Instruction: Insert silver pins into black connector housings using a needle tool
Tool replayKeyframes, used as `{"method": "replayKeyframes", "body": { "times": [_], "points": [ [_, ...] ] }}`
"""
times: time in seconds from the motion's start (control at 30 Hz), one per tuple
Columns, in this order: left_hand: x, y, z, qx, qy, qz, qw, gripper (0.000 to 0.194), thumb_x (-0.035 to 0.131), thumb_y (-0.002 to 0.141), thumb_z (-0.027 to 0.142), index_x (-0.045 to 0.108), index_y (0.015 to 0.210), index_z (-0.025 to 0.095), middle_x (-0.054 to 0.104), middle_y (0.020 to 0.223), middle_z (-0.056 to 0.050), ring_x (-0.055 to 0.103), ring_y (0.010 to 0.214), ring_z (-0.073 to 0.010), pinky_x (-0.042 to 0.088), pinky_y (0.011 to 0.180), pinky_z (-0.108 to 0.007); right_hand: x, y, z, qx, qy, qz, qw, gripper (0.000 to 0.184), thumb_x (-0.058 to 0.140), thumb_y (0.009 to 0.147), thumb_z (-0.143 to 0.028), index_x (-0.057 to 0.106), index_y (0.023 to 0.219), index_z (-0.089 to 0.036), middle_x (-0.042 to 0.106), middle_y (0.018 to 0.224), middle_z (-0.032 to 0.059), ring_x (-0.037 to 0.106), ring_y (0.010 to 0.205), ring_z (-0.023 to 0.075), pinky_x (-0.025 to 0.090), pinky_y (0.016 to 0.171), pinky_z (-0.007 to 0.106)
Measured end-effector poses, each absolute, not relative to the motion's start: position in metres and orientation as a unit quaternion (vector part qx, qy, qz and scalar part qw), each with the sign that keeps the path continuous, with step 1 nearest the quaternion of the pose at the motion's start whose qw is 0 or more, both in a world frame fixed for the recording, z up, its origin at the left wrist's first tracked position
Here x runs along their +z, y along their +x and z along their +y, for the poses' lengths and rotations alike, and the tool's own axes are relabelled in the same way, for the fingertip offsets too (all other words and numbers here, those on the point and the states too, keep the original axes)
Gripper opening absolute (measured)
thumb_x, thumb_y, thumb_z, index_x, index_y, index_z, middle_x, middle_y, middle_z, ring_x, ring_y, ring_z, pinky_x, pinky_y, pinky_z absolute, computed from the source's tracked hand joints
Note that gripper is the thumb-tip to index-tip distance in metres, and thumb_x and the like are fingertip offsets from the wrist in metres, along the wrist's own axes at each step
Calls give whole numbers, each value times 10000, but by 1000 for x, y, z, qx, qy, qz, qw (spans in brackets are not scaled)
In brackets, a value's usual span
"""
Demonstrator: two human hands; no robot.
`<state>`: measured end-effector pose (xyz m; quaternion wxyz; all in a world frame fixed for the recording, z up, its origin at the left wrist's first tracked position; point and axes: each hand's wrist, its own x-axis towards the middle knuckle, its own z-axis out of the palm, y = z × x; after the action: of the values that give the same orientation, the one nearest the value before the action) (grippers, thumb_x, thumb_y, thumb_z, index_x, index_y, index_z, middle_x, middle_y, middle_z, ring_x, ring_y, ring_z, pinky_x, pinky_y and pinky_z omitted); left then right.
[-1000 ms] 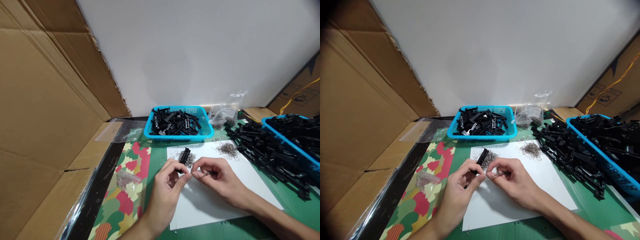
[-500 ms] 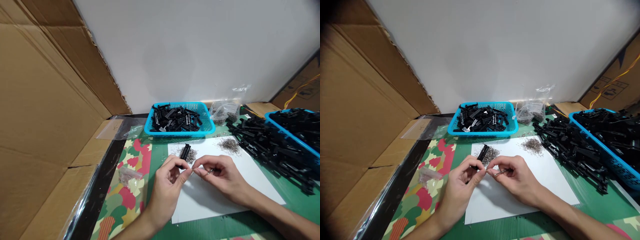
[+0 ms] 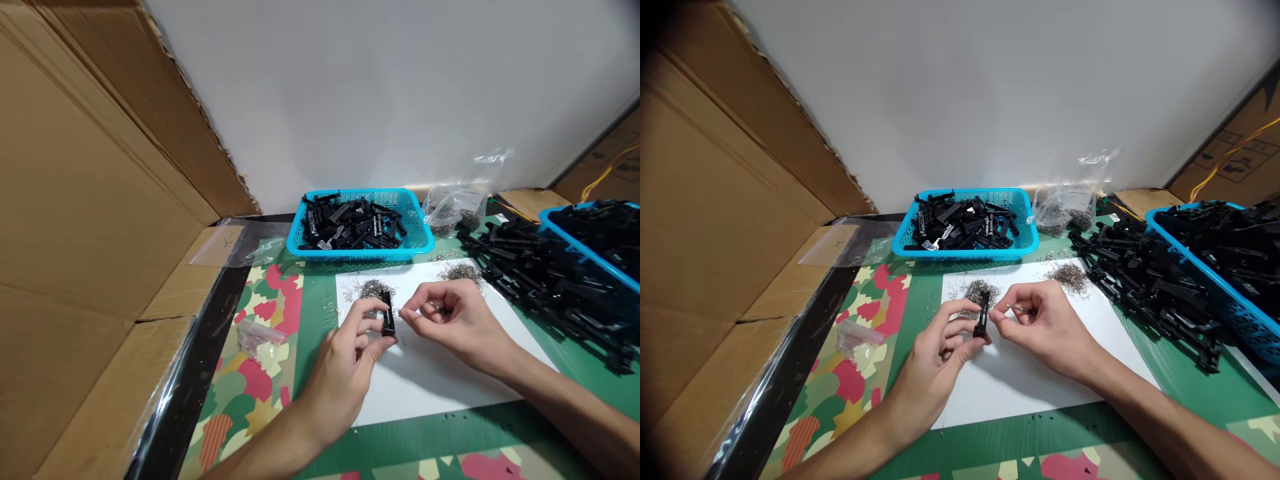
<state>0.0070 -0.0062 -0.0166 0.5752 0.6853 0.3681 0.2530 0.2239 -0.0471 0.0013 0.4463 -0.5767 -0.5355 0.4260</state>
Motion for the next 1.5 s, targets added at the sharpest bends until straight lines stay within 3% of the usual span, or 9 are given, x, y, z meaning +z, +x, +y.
{"method": "replayKeyframes", "body": {
  "times": [0.2,0.33,0.53,0.63,0.73,0.9,1.17,1.3,1.5],
  "points": [
    [-18,8,-6,202,693,392,571,72,748,968,255,676,975,256,793,889,8,731,796,-191,467,682,-274,6,233,-48,484,-560,-583,335,177,714,904,-318,800,844,-175,560,642,-2,334,572,113,239,515,264],
    [-16,9,-5,197,710,388,553,70,768,954,233,701,949,253,757,824,25,703,761,-175,456,651,-258,10,240,-51,466,-549,-627,297,187,679,941,-296,815,869,-190,589,663,-1,376,575,115,273,514,256],
    [-16,6,-5,214,760,381,481,69,778,951,183,751,972,243,725,752,62,508,545,-102,363,563,-242,11,243,-55,379,-554,-664,330,200,686,963,-289,824,857,-188,391,577,-51,284,533,98,211,476,253],
    [-17,6,-6,232,778,368,453,125,809,927,126,779,979,236,727,720,76,462,510,-86,370,565,-237,13,246,-57,340,-562,-666,354,200,696,964,-290,827,851,-190,371,583,-52,304,534,98,223,475,252],
    [-17,6,-5,253,785,349,445,171,836,891,67,811,938,229,765,746,68,541,546,-90,413,590,-230,14,248,-60,324,-561,-668,365,198,712,964,-303,832,850,-195,372,579,-55,305,522,94,221,461,249],
    [-17,8,-4,255,797,316,448,216,830,888,29,845,955,234,844,917,28,740,775,-144,503,707,-242,9,242,-66,364,-539,-679,341,207,686,977,-270,819,838,-195,401,555,-63,290,492,83,204,438,241],
    [-19,9,-5,262,793,336,435,201,863,857,34,858,913,227,855,859,34,746,692,-141,538,694,-242,-1,230,-65,453,-562,-619,311,96,683,833,-140,761,786,-172,421,546,-72,292,512,81,219,459,226],
    [-19,9,-6,259,785,351,440,198,861,856,38,857,895,232,855,843,43,748,684,-136,541,688,-234,0,225,-64,471,-574,-586,326,84,682,791,-143,745,743,-169,422,536,-72,282,512,80,224,460,223],
    [-18,9,-6,249,787,358,436,229,859,842,12,857,900,233,853,826,42,757,703,-142,548,702,-234,2,218,-63,515,-582,-515,363,77,689,770,-182,722,705,-157,539,567,-39,350,531,81,262,483,221]
  ]
}}
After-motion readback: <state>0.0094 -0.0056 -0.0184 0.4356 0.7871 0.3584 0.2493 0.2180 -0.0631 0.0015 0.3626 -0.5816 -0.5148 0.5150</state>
